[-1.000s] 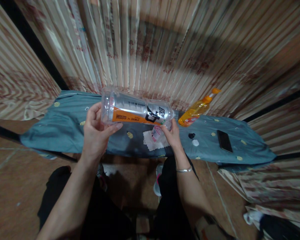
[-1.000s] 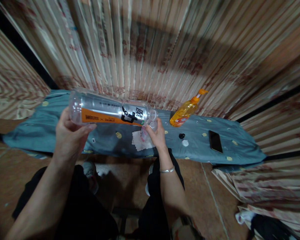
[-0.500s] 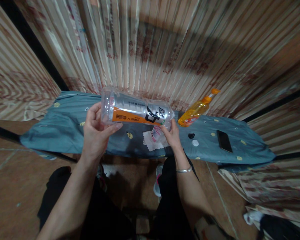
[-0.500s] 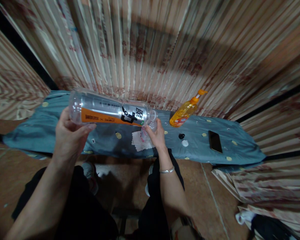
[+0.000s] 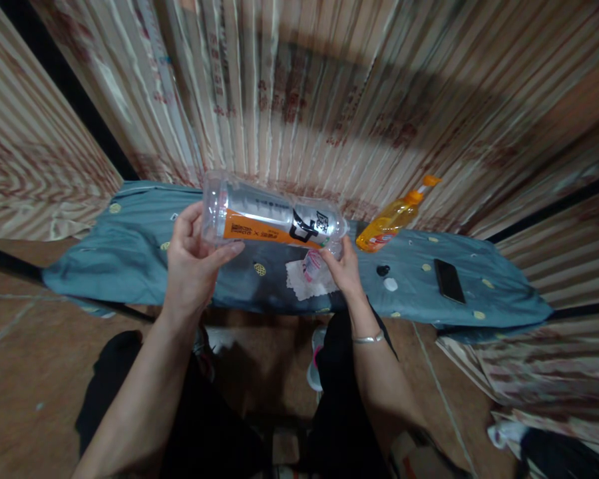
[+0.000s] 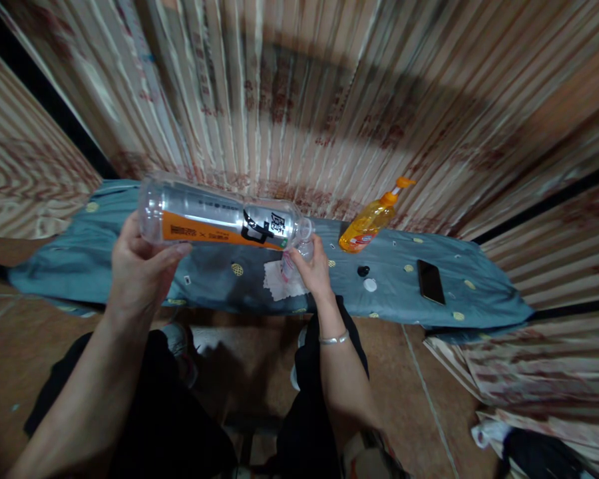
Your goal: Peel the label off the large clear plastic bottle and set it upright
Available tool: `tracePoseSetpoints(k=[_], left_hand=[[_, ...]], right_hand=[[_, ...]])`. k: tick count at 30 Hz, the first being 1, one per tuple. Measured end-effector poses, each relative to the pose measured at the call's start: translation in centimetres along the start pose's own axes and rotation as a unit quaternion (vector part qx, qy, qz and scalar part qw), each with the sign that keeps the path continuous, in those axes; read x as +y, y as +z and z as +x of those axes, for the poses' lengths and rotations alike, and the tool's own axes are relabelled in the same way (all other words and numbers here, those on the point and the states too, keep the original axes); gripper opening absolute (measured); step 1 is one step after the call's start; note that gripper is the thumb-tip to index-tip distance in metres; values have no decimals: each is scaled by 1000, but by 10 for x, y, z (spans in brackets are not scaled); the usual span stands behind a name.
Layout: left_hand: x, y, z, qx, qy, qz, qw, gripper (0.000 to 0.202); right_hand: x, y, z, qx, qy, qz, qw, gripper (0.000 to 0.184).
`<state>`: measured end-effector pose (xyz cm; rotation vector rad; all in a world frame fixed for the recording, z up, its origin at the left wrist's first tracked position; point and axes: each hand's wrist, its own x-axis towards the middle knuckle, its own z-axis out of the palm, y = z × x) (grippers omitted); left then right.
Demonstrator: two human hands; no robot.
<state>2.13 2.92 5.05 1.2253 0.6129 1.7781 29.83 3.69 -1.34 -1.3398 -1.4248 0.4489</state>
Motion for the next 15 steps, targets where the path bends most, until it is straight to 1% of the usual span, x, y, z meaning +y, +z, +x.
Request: tracePoseSetpoints(k=[3,8,11,15], left_hand=[[-1,-1,0,-2,-1,-3,1000,69],[-2,-4,1,-23,2,5,1000,68],[-1,-3,1,-14,1,-7,1000,68],[0,-1,0,-11,-2,2,1000,69]], right_hand=[[1,0,0,1,-4,-1,1000,50],[1,1,0,1,0,0,1000,50],[0,0,0,2,2,2,1000,48],[-1,0,0,2,7,-1,1000,48]])
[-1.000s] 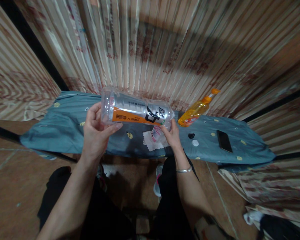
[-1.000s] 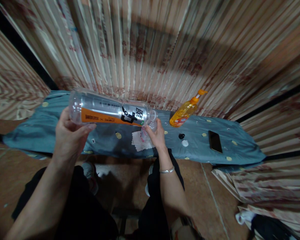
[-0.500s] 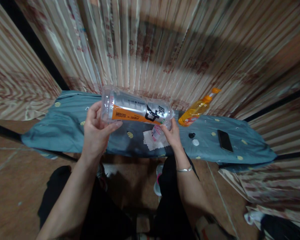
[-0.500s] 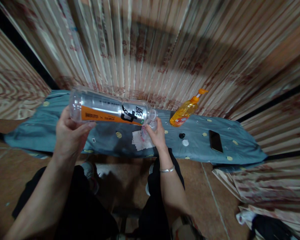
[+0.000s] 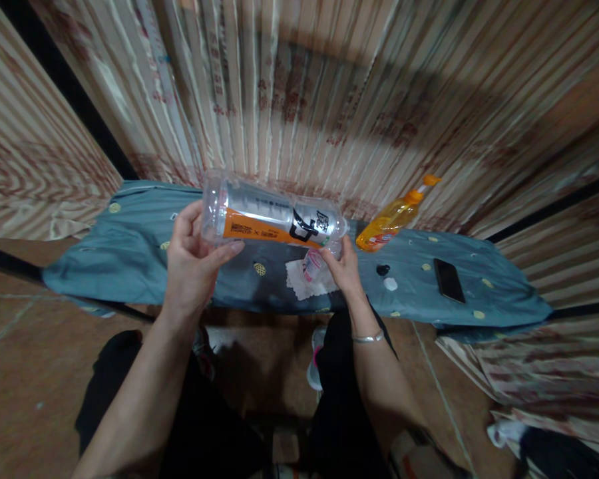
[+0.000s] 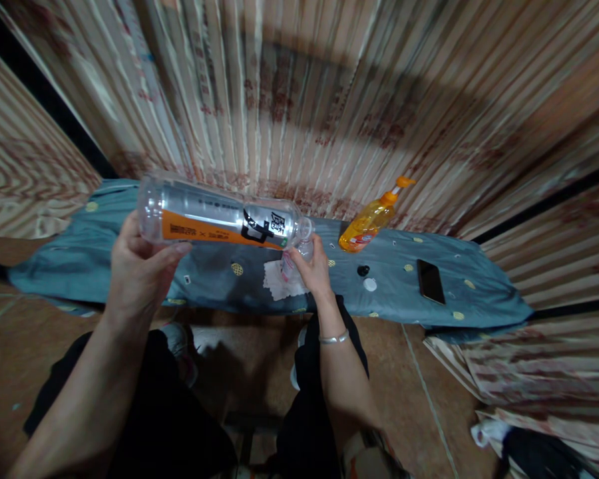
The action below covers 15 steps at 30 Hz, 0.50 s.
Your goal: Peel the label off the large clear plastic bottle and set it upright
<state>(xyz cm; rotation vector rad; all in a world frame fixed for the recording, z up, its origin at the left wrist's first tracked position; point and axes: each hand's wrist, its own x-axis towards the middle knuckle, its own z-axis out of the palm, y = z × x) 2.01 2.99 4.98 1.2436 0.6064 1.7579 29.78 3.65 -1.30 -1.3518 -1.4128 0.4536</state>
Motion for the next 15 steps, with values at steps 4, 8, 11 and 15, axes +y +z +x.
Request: tracePoseSetpoints(k=[4,8,11,15], left_hand=[[-1,-1,0,-1,0,3,1000,69],[-2,-3,0,-14,9,11,1000,68],[-1,-2,0,-20,7,15,1000,68],[0,-1,0,-18,4,20,1000,67]], right_hand=[[1,0,0,-8,-1,2,1000,47],[2,0,0,-5,-4,2,1000,48],[1,0,0,-2,-8,3,1000,49],[-1,0,0,-4,-7,1,1000,46]])
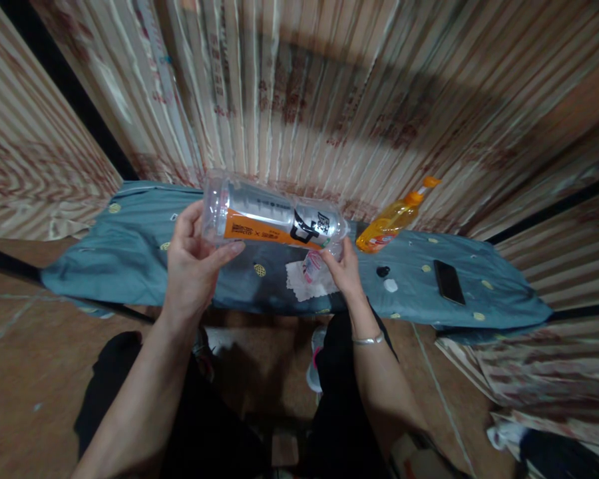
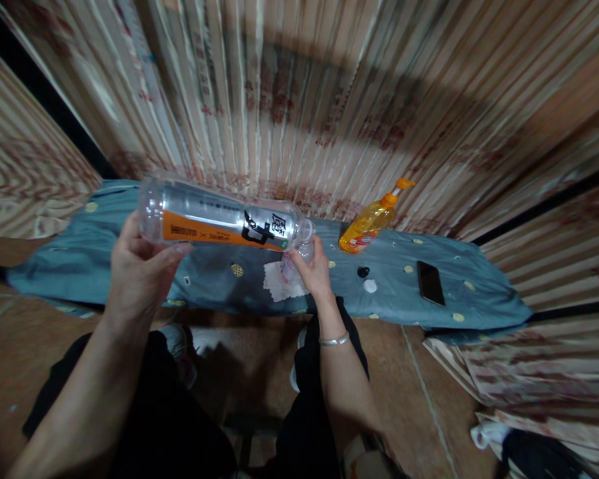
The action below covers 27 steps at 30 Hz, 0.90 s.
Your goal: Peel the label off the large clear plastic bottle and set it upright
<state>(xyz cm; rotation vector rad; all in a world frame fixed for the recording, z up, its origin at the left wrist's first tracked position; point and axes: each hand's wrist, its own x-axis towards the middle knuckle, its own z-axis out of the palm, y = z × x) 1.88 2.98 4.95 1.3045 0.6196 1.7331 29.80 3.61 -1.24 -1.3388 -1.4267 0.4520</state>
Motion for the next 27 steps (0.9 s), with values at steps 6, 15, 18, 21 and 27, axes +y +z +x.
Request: tracePoseSetpoints(k=[6,15,18,21,27], left_hand=[[0,2,1,21,-2,-5,1000,70],[2,4,2,14,0,-16,1000,69],[1,2,3,6,6,-16,1000,67],[0,1,3,-5,18,-17,1000,67],[-2,1,3,4,11,-26,1000,69]], right_hand=[[0,0,0,0,-8,-2,1000,43],[3,-1,0,-9,11,1,1000,49],[4,-1,0,-5,9,1,1000,49],[3,0,0,4,6,-3,1000,47],[1,0,0,6,8,1,1000,48]])
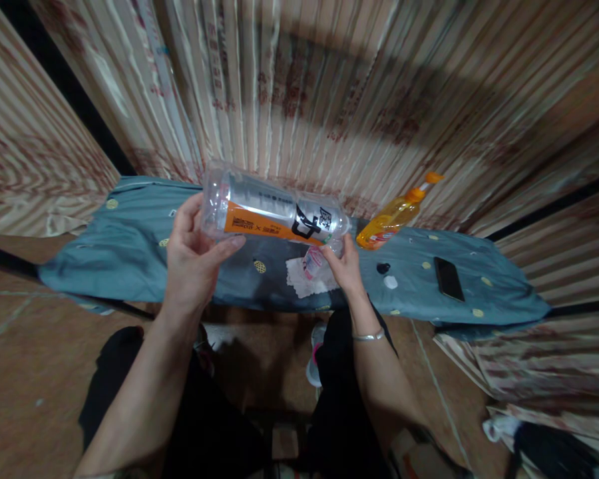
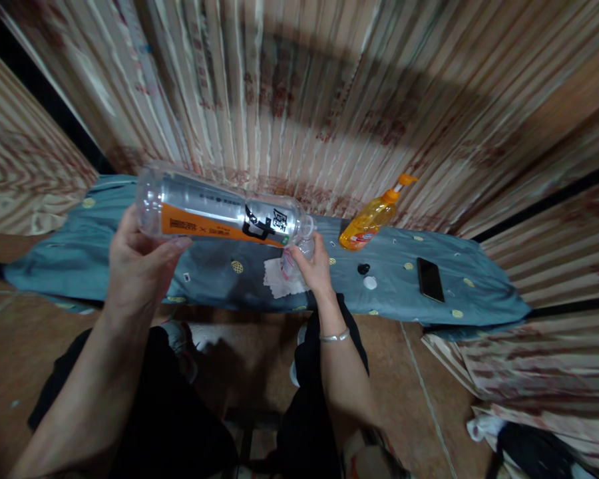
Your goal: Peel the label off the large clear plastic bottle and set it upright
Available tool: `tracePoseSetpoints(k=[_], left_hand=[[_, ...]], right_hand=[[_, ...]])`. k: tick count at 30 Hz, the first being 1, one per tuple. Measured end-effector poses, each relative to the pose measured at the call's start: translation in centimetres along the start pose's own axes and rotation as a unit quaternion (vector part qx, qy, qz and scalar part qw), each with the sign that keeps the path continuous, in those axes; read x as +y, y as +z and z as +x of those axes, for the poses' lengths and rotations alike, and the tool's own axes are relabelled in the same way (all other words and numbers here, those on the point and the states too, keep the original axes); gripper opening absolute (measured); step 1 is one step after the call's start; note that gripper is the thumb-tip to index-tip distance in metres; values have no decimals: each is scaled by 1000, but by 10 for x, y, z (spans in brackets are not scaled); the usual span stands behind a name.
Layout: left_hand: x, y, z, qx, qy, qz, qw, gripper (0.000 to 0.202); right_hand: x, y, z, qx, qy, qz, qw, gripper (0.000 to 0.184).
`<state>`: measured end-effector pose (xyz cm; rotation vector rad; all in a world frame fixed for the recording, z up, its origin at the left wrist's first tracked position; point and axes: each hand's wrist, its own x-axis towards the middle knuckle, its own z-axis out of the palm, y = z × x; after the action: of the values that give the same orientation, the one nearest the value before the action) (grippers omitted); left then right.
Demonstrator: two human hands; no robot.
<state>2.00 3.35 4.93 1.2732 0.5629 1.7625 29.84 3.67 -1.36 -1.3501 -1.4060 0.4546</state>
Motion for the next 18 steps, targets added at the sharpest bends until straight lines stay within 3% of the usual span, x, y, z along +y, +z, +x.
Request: tracePoseSetpoints(k=[18], left_hand=[[2,2,-1,13,-11,5,1000,69]], right_hand=[[1,0,1,-1,-12,-1,1000,47]])
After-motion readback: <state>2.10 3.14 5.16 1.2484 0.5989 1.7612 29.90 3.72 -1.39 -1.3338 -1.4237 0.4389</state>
